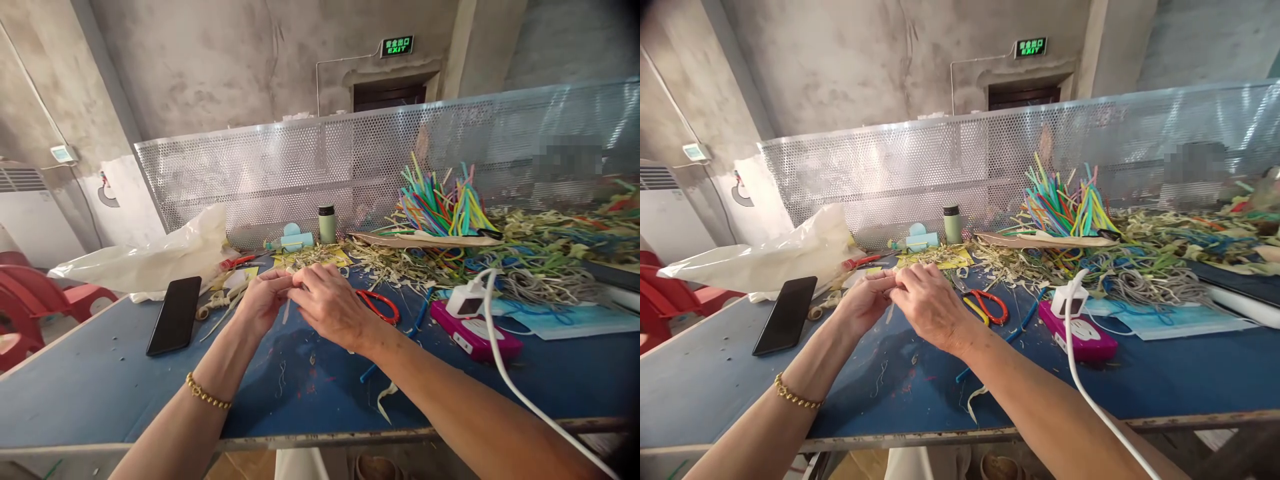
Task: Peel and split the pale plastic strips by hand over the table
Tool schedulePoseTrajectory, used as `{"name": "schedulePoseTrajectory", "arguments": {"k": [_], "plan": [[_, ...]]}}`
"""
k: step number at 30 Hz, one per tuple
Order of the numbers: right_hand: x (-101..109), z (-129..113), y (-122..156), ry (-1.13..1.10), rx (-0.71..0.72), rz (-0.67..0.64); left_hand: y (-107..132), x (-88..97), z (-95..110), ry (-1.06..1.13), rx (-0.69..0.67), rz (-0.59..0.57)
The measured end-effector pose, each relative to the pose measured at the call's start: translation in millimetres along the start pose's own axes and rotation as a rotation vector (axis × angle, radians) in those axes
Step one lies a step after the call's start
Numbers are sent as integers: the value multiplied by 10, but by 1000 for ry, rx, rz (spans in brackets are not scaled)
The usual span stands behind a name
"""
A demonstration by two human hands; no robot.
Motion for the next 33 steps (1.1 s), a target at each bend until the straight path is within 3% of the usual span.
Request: {"name": "schedulePoseTrajectory", "arguments": {"k": [4,7,10,15,20,33], "plan": [[-60,-128,-24,156,69,-13,34,-79,-34,52,43,-41],[-31,-143,-31,117,85,23,68,-115,-46,60,83,-31],[56,-5,-8,-50,-32,143,78,-114,-37,60,94,-3],[99,330,104,-303,-288,351,47,-146,-57,54,115,-70],[30,490,146,-392,-422,364,27,-117,-93,33,141,-75],[-34,554,196,-426,-508,396,59,-152,-59,12,136,-129]]}}
Point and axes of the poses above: each hand's wrist, its own y-axis away from the middle knuckle, its own x-axis out of the back of the hand, z = x × y, the point moved 8 cm from there along -y, towards the middle knuckle, and after that the axes turned 11 degrees about -y, right-handed, at the moved point
